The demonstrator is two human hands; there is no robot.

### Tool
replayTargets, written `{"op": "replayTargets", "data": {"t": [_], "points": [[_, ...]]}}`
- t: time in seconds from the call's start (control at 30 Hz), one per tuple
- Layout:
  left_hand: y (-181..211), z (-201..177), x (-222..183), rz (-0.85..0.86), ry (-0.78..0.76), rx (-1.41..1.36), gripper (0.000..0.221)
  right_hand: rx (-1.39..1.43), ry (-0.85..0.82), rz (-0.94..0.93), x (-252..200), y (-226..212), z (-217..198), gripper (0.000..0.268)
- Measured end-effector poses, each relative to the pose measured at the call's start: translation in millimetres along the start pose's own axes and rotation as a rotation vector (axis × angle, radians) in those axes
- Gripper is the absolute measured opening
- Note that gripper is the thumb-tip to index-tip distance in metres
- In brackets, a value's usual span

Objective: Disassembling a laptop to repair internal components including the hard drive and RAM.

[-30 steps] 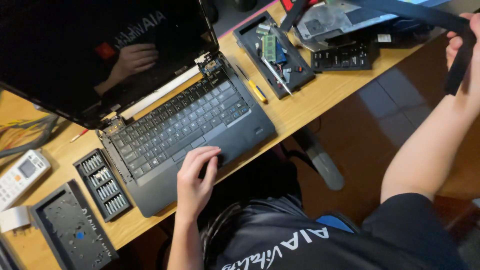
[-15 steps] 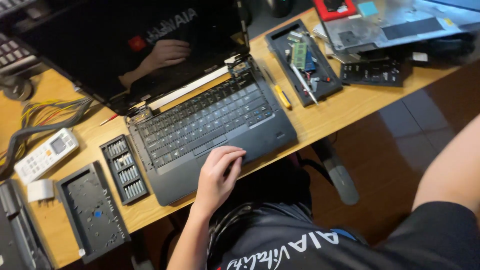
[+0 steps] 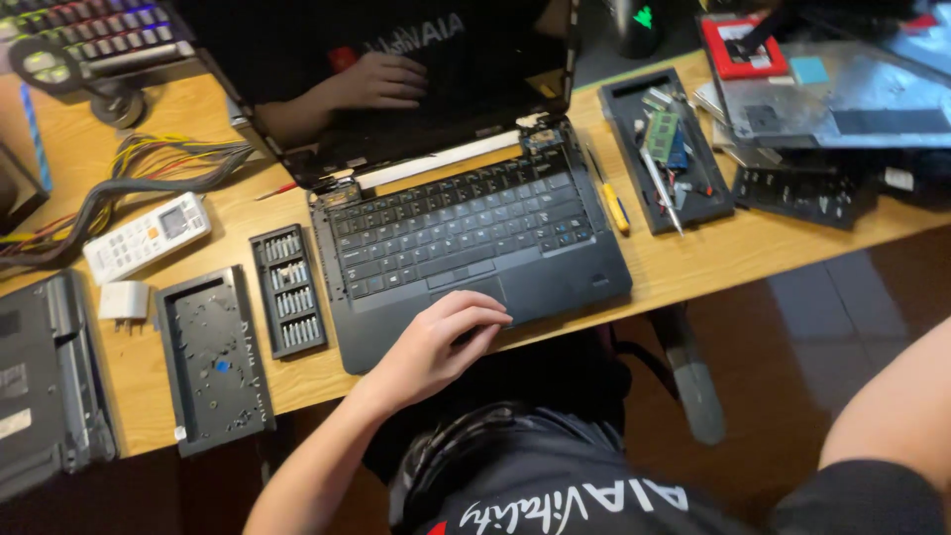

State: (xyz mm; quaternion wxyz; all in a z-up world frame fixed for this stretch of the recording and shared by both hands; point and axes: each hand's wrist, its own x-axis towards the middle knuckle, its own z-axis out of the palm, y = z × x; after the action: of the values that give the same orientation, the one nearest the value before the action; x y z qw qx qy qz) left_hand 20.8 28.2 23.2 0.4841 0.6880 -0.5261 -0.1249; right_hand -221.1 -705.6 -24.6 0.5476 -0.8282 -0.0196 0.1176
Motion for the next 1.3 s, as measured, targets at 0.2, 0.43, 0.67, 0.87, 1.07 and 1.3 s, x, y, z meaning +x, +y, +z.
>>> {"op": "replayTargets", "data": {"t": [0.2,0.43,0.67,0.87,1.07,1.3], "points": [[19.2,-33.4,14.6,0.126,-0.008,0.136,0.021,0.0,-0.293,0.011,182.0,-291.0,356.2,0.036],[5.4,-9.2,60.8,0.363,-0.085,0.263,0.013,0.213,-0.82,-0.469,271.7,-302.6,600.8,0.055],[-72.2,57.2,73.2,0.469,-0.287,0.096,0.014,0.738,-1.293,0.054,260.7,-271.1,611.9,0.061],[-66.4,90.7,101.2,0.375,-0.322,0.093,0.023,0.549,-0.96,-0.69,248.3,-280.8,576.6,0.013],[-77.9,103.7,109.9,0.421,-0.294,0.05,0.023,0.35,-1.213,-0.41,260.6,-248.0,641.6,0.029],[-79.1,102.6,108.0,0.345,-0.314,0.065,0.024,0.27,-1.143,-0.94,261.9,-282.8,621.4,0.039]]}}
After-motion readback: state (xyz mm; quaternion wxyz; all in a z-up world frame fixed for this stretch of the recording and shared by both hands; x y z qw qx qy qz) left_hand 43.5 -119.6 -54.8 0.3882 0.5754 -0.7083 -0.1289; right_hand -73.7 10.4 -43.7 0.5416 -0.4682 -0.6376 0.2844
